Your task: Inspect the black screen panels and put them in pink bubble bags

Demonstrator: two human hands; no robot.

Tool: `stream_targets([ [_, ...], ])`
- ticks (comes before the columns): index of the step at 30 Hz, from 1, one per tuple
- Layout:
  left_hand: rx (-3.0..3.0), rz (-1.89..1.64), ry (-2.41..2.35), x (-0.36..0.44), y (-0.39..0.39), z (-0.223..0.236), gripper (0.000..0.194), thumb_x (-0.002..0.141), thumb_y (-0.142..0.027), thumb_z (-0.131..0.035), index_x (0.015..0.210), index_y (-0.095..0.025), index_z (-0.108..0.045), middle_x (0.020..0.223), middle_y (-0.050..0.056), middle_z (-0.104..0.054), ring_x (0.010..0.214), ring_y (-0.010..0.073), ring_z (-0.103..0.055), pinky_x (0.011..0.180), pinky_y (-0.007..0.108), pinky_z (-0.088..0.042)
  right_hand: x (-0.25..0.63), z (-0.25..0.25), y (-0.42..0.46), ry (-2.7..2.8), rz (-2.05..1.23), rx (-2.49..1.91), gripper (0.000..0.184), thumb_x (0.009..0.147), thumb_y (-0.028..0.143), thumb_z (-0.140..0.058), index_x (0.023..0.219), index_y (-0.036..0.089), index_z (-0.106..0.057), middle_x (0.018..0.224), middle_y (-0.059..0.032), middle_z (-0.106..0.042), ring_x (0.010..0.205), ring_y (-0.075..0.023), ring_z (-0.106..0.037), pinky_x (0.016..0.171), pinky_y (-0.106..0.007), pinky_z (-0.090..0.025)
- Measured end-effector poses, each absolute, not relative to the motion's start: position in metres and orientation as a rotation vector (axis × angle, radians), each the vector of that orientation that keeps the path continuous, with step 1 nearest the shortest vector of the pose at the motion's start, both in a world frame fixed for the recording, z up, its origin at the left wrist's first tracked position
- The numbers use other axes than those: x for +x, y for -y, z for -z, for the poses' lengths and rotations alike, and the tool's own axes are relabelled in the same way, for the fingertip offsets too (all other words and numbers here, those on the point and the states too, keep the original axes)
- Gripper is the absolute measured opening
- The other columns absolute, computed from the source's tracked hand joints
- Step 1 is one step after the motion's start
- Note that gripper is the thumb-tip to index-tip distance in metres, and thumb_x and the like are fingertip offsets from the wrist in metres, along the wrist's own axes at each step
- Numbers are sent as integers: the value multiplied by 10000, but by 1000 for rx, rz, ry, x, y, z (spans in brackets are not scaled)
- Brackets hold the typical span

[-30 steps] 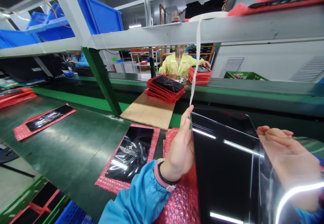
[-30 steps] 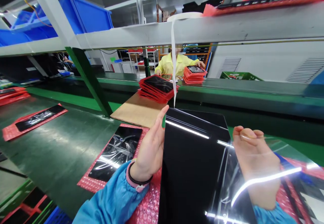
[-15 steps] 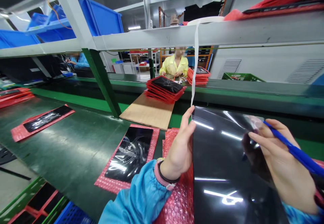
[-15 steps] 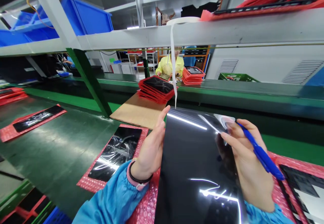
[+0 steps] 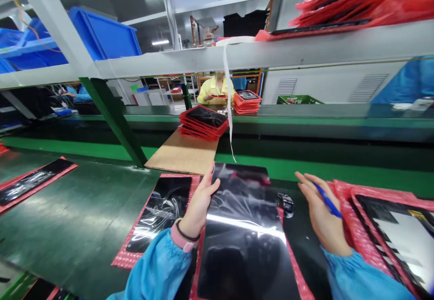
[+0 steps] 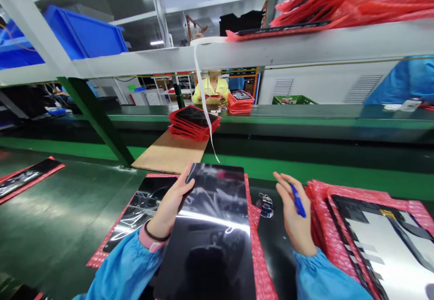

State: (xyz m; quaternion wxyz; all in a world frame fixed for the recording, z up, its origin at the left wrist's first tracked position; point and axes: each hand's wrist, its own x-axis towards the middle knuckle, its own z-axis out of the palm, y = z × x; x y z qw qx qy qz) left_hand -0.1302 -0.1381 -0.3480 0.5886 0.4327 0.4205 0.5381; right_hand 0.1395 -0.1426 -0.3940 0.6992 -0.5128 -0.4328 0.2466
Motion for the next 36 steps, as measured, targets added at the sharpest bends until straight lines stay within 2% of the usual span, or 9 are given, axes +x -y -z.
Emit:
stream_targets([
  [4, 974, -1213, -1099, -135, 138, 375, 523, 798, -324, -608, 1308, -256, -510, 1494, -6, -347, 1424, 186, -185, 1150, 289, -181, 157, 439, 130, 1008, -691, -1270, 476, 633, 517, -736, 965, 195, -623, 1025, -125, -715, 1030, -309, -650, 924, -500, -482],
  [8, 1075, -1036, -1050, -136, 136, 375, 462, 780, -335, -590, 1220, -197, -564, 1330, 71, -552, 1243, 232, -485, 1037, 342, -360, 164, 456, 125, 1072, -761, -1334, 506, 629, 595, -708, 921, 187, -646, 899, -113, -742, 910, -304, -694, 841, -473, -539],
  [11, 1392, -888, -1180, -145, 130, 360, 254, 775, -335, -566, 930, -159, -660, 997, 77, -690, 1005, 237, -598, 910, 333, -419, 168, 458, 127, 1140, -775, -1339, 515, 657, 610, -679, 953, 190, -645, 919, -104, -743, 923, -290, -692, 853, -446, -539],
  [13, 1495, -843, -1312, -156, 123, 353, 196, 740, -345, -610, 661, -166, -624, 699, 44, -640, 868, 243, -602, 831, 322, -418, 171, 460, 126, 1171, -762, -1352, 526, 651, 622, -671, 948, 190, -639, 912, -105, -745, 923, -294, -692, 864, -448, -531],
  [15, 1526, -820, -1398, -169, 119, 351, 297, 721, -370, -640, 523, -177, -533, 546, 10, -521, 739, 226, -584, 747, 308, -407, 173, 463, 124, 1189, -737, -1379, 530, 636, 633, -665, 922, 188, -635, 882, -110, -745, 901, -308, -695, 853, -462, -531],
  [19, 1481, -749, -1463, -187, 124, 357, 246, 730, -382, -620, 636, -174, -530, 576, -19, -515, 538, 146, -520, 584, 277, -398, 169, 464, 125, 1186, -605, -1442, 538, 630, 635, -649, 913, 179, -624, 901, -128, -731, 895, -335, -686, 861, -522, -507],
  [24, 1258, -647, -1370, -189, 147, 365, 243, 690, -339, -623, 800, -151, -515, 666, -7, -533, 591, 124, -544, 592, 285, -478, 146, 429, 157, 1224, -436, -1387, 451, 759, 566, -566, 1044, 219, -606, 1141, -88, -668, 1081, -278, -618, 989, -464, -436],
  [30, 1216, -704, -1414, -193, 154, 367, 356, 633, -300, -700, 888, -162, -493, 737, -37, -485, 628, 87, -472, 586, 229, -405, 110, 406, 200, 1744, -432, -1321, 324, 808, 480, -563, 1045, 277, -651, 987, -29, -740, 867, -243, -712, 713, -310, -587],
  [36, 1100, -488, -1334, -191, 150, 366, 515, 561, -570, -727, 743, -157, -479, 654, 4, -545, 592, 129, -535, 568, 276, -449, 97, 415, 205, 1980, -374, -1150, 342, 850, 379, -565, 1176, 277, -579, 1162, -43, -680, 982, -228, -678, 825, -304, -557],
])
